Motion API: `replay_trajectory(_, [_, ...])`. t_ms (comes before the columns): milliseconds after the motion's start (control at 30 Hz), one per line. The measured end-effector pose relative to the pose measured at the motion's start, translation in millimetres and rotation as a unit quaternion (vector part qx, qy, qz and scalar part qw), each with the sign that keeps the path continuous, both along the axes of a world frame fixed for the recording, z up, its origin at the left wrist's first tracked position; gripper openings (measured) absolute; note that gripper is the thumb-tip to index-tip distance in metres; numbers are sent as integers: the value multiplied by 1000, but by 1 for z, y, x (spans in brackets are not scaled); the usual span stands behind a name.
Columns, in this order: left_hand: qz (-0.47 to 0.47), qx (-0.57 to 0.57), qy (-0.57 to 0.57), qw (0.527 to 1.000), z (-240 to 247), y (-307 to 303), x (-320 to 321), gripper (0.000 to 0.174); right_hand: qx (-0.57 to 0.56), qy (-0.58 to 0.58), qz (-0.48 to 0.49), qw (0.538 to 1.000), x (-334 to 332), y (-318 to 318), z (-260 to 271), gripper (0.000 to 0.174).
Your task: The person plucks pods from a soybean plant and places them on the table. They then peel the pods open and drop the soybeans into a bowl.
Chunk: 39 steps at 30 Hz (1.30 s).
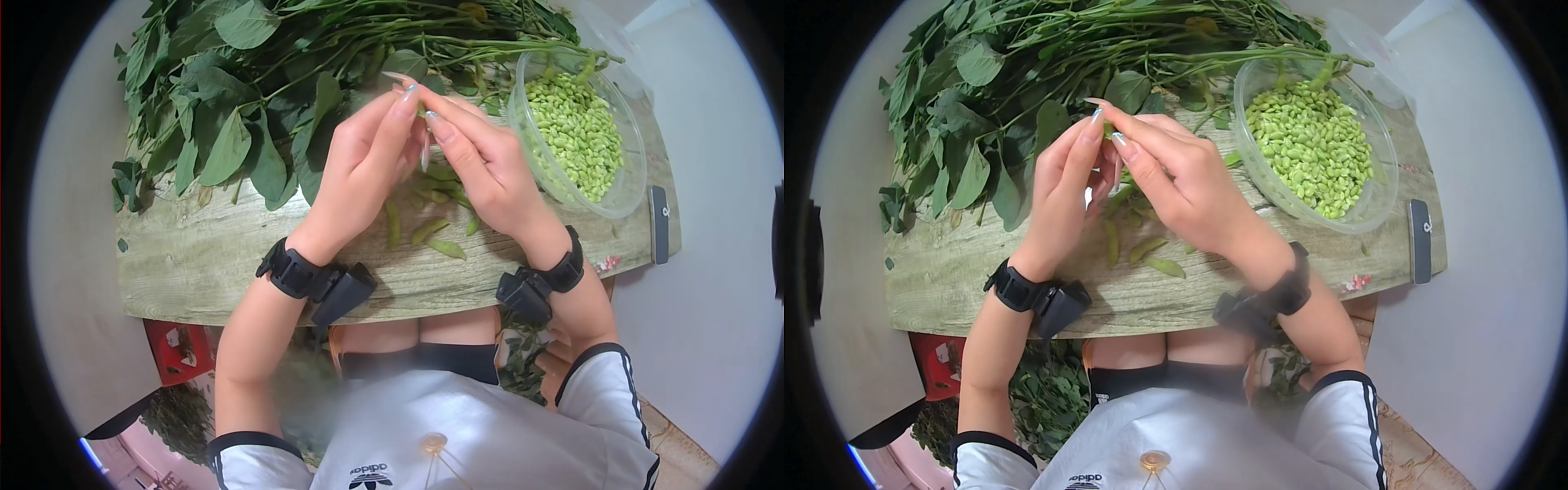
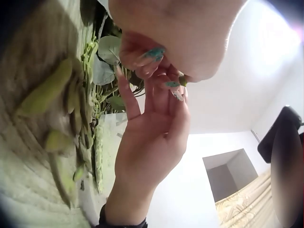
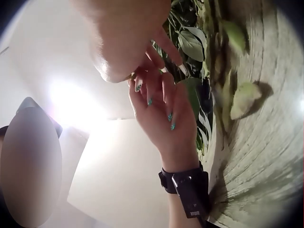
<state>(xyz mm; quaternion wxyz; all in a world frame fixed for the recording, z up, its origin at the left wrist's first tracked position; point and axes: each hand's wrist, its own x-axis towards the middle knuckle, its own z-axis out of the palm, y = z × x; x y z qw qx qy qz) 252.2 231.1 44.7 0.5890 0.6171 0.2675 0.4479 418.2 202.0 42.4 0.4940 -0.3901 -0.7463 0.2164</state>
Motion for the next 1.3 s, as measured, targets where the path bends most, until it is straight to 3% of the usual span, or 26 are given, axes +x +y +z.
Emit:
replay_trajectory(133, [9,48,36,998,1,3,-4,31,-23,27,8,999,3,-1,2,37])
replay_trajectory(467, [-8,21,66,998,-7,10,-7,29,-65,-37,19,997,8,-3,10,36])
replay_trajectory(733, [24,114,117,986,-15,13,-6,28,-83,-66,34,994,11,-2,13,35])
replay_trajectory(1033, [17,145,141,979,-17,14,-6,28,-58,-113,17,992,11,-1,9,27])
replay_trajectory(1300, [42,153,179,971,-16,9,-1,27,88,-147,-47,984,7,2,-4,22])
